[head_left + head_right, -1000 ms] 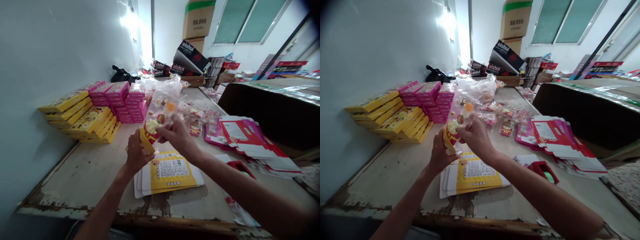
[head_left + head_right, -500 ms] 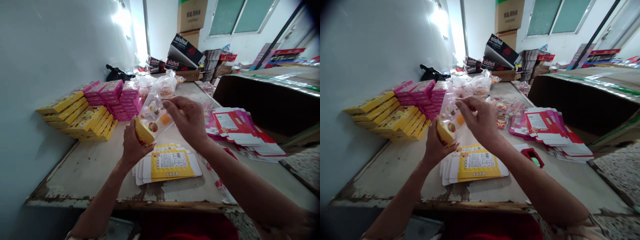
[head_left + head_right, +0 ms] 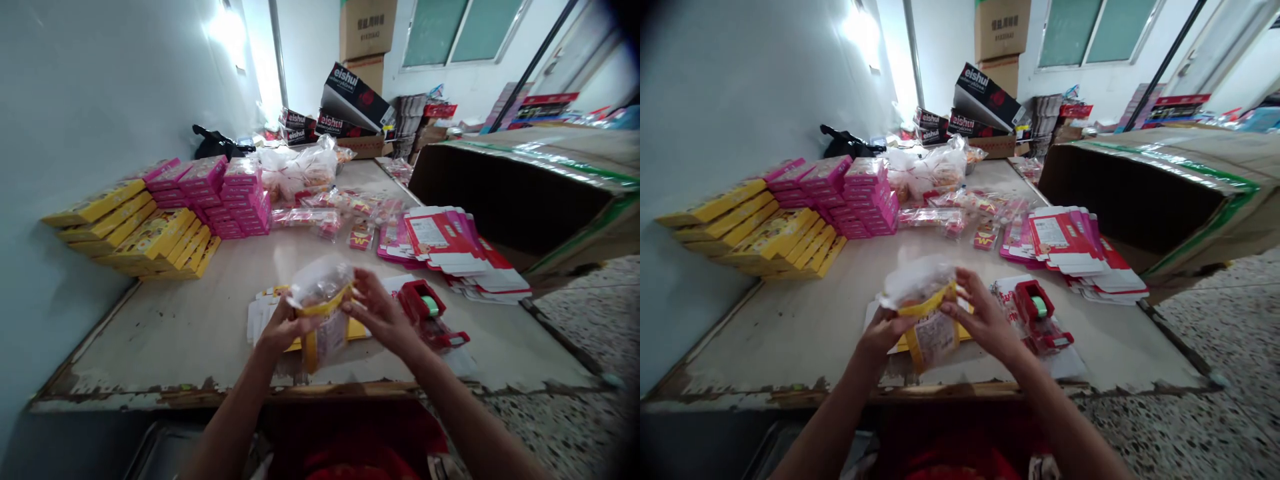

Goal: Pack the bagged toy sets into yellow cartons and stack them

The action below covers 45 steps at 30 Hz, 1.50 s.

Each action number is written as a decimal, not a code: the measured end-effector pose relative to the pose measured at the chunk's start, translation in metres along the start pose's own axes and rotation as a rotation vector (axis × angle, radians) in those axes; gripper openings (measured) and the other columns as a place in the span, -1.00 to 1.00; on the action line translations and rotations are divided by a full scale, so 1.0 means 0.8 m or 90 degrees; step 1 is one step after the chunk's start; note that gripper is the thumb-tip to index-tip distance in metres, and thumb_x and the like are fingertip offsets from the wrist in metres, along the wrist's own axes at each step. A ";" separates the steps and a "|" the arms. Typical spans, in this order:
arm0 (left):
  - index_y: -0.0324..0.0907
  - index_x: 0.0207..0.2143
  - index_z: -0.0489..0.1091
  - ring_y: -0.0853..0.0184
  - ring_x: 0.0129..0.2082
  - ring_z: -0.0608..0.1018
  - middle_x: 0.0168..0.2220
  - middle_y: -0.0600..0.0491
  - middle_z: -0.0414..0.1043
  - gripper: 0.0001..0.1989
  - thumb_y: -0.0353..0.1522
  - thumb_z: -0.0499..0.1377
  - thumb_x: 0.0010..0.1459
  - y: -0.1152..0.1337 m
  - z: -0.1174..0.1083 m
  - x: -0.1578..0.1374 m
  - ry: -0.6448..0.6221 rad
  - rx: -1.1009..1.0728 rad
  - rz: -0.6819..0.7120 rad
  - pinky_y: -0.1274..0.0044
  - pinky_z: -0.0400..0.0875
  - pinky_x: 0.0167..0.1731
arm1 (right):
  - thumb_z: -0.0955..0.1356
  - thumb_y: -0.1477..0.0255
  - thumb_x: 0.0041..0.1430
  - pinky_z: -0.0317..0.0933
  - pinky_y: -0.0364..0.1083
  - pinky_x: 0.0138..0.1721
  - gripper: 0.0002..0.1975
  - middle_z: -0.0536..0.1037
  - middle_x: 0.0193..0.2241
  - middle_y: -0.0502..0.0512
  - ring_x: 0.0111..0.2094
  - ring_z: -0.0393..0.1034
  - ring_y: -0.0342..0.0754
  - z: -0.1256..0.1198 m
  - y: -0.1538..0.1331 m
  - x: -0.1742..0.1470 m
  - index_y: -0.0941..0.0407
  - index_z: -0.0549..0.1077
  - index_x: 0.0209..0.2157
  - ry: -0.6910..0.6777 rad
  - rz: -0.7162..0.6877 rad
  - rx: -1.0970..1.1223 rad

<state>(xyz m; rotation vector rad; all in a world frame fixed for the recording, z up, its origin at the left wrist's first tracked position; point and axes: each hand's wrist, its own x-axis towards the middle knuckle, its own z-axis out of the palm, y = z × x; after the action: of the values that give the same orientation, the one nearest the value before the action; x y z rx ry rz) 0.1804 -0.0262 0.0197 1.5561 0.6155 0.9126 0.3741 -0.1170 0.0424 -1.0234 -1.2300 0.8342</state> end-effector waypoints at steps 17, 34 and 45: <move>-0.06 -0.02 0.40 0.18 0.06 0.52 -0.02 -0.04 0.46 -0.79 -0.26 0.22 0.32 -0.047 0.061 -0.042 0.393 0.151 0.244 0.30 0.44 0.11 | 0.33 0.26 0.38 0.38 0.03 0.01 -0.69 0.47 0.03 0.11 0.03 0.41 0.09 0.044 0.084 -0.055 -0.15 0.42 0.12 0.228 -0.055 -0.033; -0.09 -0.11 0.51 0.27 -0.14 0.65 -0.16 0.03 0.60 -0.75 -0.31 0.41 0.15 0.022 0.019 -0.044 0.132 0.002 0.123 0.45 0.60 -0.12 | 0.33 0.48 0.39 0.38 0.04 0.05 -0.52 0.45 0.05 0.17 0.01 0.43 0.03 -0.007 0.018 -0.047 -0.10 0.23 0.27 0.076 -0.186 -0.225; -0.11 -0.34 0.57 0.11 -0.06 0.68 -0.13 -0.03 0.66 -0.79 -0.32 0.51 0.00 0.021 0.005 -0.049 0.108 0.127 0.249 0.18 0.58 0.06 | 0.49 0.41 0.26 0.43 0.11 0.09 -0.85 0.63 0.09 0.15 0.07 0.56 0.11 -0.034 -0.019 -0.039 0.00 0.57 -0.13 -0.102 -0.215 -0.342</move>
<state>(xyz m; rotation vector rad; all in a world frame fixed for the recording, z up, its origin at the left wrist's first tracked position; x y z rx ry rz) 0.1605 -0.0628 0.0273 1.8289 0.5422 1.3206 0.3951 -0.1553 0.0451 -1.1378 -1.7624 0.3272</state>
